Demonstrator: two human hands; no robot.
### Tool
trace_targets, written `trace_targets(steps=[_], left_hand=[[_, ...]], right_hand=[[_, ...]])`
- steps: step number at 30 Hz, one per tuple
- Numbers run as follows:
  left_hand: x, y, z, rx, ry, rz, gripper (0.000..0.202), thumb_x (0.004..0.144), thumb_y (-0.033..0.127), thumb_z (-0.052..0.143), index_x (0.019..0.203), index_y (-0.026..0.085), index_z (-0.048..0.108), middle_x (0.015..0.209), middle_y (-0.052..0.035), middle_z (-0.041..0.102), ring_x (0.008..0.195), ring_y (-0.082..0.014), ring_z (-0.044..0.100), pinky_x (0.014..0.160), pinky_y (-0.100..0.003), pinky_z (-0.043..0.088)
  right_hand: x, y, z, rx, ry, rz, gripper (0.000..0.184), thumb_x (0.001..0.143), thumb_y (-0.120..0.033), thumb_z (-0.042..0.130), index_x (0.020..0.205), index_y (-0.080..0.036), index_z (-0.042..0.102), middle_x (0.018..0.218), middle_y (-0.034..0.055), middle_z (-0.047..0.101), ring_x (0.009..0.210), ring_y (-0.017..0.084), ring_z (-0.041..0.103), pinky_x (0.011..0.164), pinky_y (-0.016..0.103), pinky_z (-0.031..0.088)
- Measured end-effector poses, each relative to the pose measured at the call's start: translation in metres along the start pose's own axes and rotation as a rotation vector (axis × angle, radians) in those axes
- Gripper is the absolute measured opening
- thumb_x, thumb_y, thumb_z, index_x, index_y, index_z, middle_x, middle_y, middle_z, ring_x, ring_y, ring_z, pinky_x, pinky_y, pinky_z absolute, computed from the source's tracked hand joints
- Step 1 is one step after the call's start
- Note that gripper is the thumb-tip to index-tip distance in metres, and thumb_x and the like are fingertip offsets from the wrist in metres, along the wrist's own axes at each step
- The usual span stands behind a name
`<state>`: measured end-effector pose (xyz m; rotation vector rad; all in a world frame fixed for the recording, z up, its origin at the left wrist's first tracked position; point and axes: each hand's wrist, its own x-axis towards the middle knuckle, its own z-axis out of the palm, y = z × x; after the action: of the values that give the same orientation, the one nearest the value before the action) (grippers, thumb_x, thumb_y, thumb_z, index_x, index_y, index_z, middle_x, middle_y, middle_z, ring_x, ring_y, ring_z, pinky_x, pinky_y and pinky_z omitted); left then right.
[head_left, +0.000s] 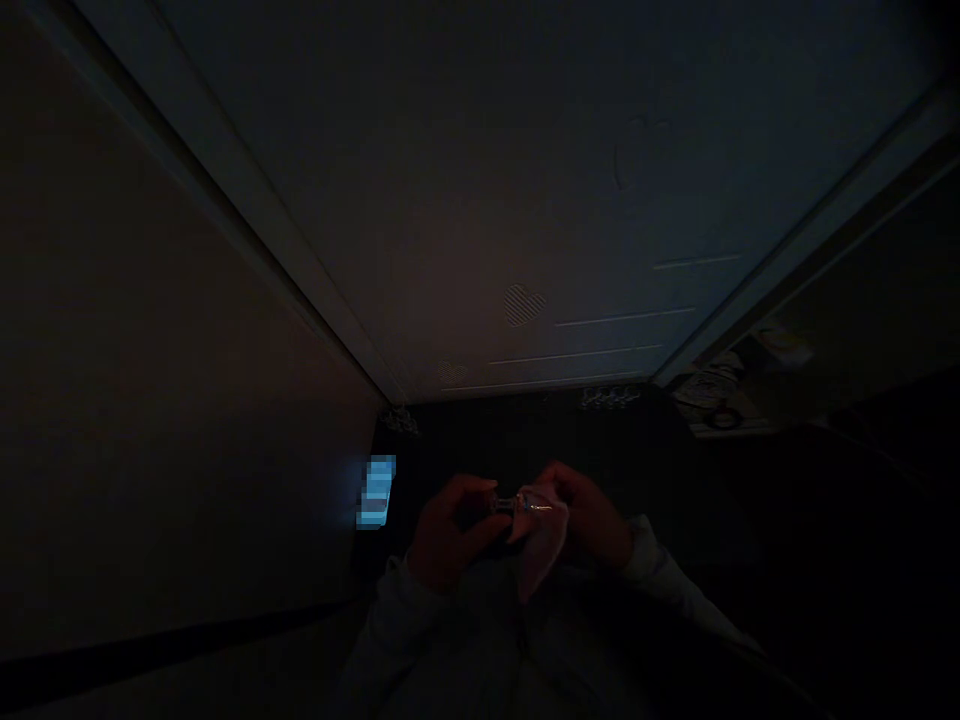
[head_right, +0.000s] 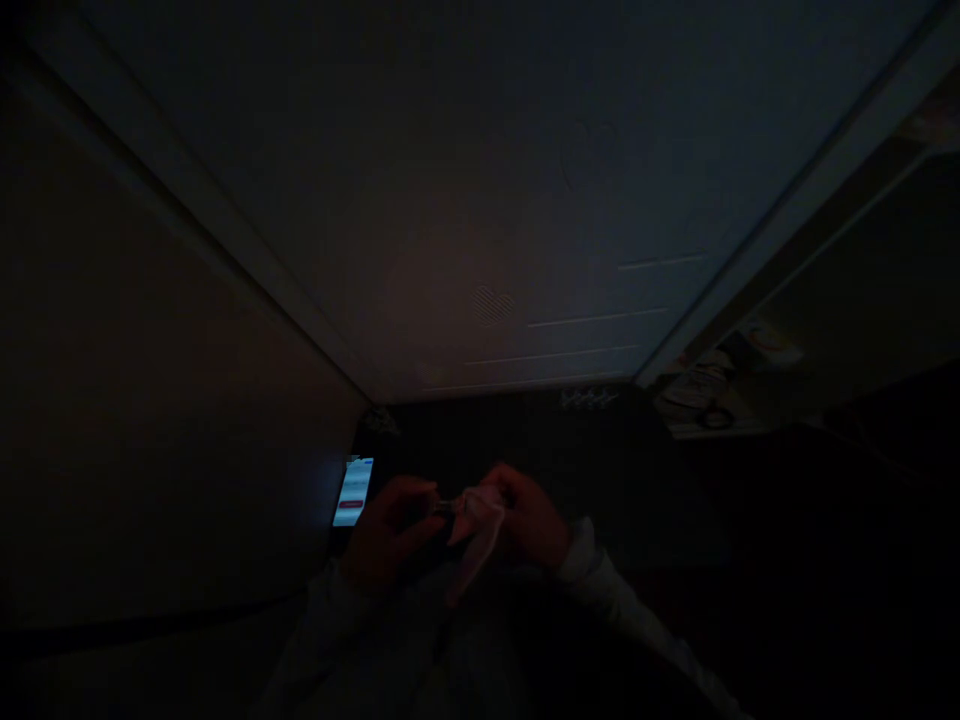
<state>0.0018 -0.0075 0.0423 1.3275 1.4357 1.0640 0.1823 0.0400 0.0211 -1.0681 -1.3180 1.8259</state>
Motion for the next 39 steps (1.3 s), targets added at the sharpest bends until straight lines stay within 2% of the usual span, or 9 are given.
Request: trace_targets(steps=[6, 16, 21, 26, 29, 35, 39], left_hand=[[0.0, -0.001, 0.001, 0.002, -0.008, 0.025, 0.026, 0.065, 0.027, 0.068, 0.09, 0.019, 0.062, 0.076, -0.0003, 0.06, 0.072, -0.0153, 0.055, 0.069, -0.028, 0.045], [0.0, 0.002, 0.003, -0.008, -0.007, -0.031, 0.024, 0.066, 0.028, 0.067, 0.086, 0.019, 0.057, 0.074, 0.0011, 0.055, 0.07, -0.014, 0.05, 0.066, -0.026, 0.042], [0.0, 0.006, 0.004, -0.018, -0.032, -0.036, 0.019, 0.068, 0.029, 0.067, 0.075, 0.018, 0.053, 0.07, 0.0025, 0.05, 0.067, -0.0127, 0.048, 0.063, -0.025, 0.04], [0.0, 0.003, 0.005, -0.22, 0.007, -0.066, 0.019, 0.065, 0.021, 0.067, 0.076, 0.018, 0.051, 0.067, 0.0038, 0.052, 0.063, -0.0113, 0.051, 0.061, -0.023, 0.041], [0.0, 0.004, 0.005, -0.32, 0.05, -0.079, 0.023, 0.062, 0.019, 0.069, 0.076, 0.019, 0.051, 0.066, 0.0038, 0.054, 0.062, -0.0111, 0.052, 0.06, -0.023, 0.042], [0.0, 0.006, 0.007, -0.359, 0.074, -0.105, 0.025, 0.059, 0.017, 0.071, 0.075, 0.018, 0.051, 0.066, 0.0029, 0.056, 0.063, -0.011, 0.053, 0.059, -0.022, 0.043], [0.0, 0.003, 0.007, -0.331, 0.054, -0.092, 0.024, 0.059, 0.017, 0.07, 0.074, 0.018, 0.052, 0.067, 0.0027, 0.056, 0.065, -0.0116, 0.053, 0.062, -0.023, 0.043]], right_hand=[[-0.001, 0.003, -0.001, -0.008, 0.014, -0.033, 0.029, 0.063, -0.039, 0.067, 0.063, -0.018, 0.046, 0.056, -0.0046, 0.049, 0.052, 0.01, 0.043, 0.05, 0.022, 0.035], [0.0, 0.003, -0.004, -0.098, -0.025, -0.15, 0.017, 0.072, -0.034, 0.059, 0.079, -0.018, 0.059, 0.075, 0.0026, 0.062, 0.07, 0.017, 0.056, 0.065, 0.029, 0.044], [0.002, 0.005, -0.005, -0.006, -0.026, -0.188, 0.021, 0.074, -0.036, 0.061, 0.084, -0.018, 0.064, 0.083, 0.0049, 0.066, 0.079, 0.02, 0.059, 0.073, 0.032, 0.047], [0.002, 0.01, -0.007, 0.112, 0.03, -0.193, 0.023, 0.075, -0.038, 0.062, 0.091, -0.022, 0.067, 0.093, 0.0041, 0.068, 0.089, 0.021, 0.06, 0.081, 0.033, 0.046], [0.002, 0.01, -0.007, 0.195, 0.033, -0.186, 0.024, 0.073, -0.037, 0.065, 0.093, -0.024, 0.067, 0.096, 0.0034, 0.068, 0.09, 0.022, 0.06, 0.081, 0.033, 0.047], [0.002, 0.014, -0.007, 0.205, 0.052, -0.149, 0.026, 0.069, -0.035, 0.068, 0.093, -0.024, 0.068, 0.096, 0.0029, 0.067, 0.088, 0.021, 0.06, 0.078, 0.032, 0.047], [0.002, 0.019, -0.007, 0.161, 0.024, -0.143, 0.026, 0.07, -0.031, 0.068, 0.094, -0.024, 0.068, 0.101, 0.0037, 0.067, 0.095, 0.022, 0.059, 0.085, 0.035, 0.044]])
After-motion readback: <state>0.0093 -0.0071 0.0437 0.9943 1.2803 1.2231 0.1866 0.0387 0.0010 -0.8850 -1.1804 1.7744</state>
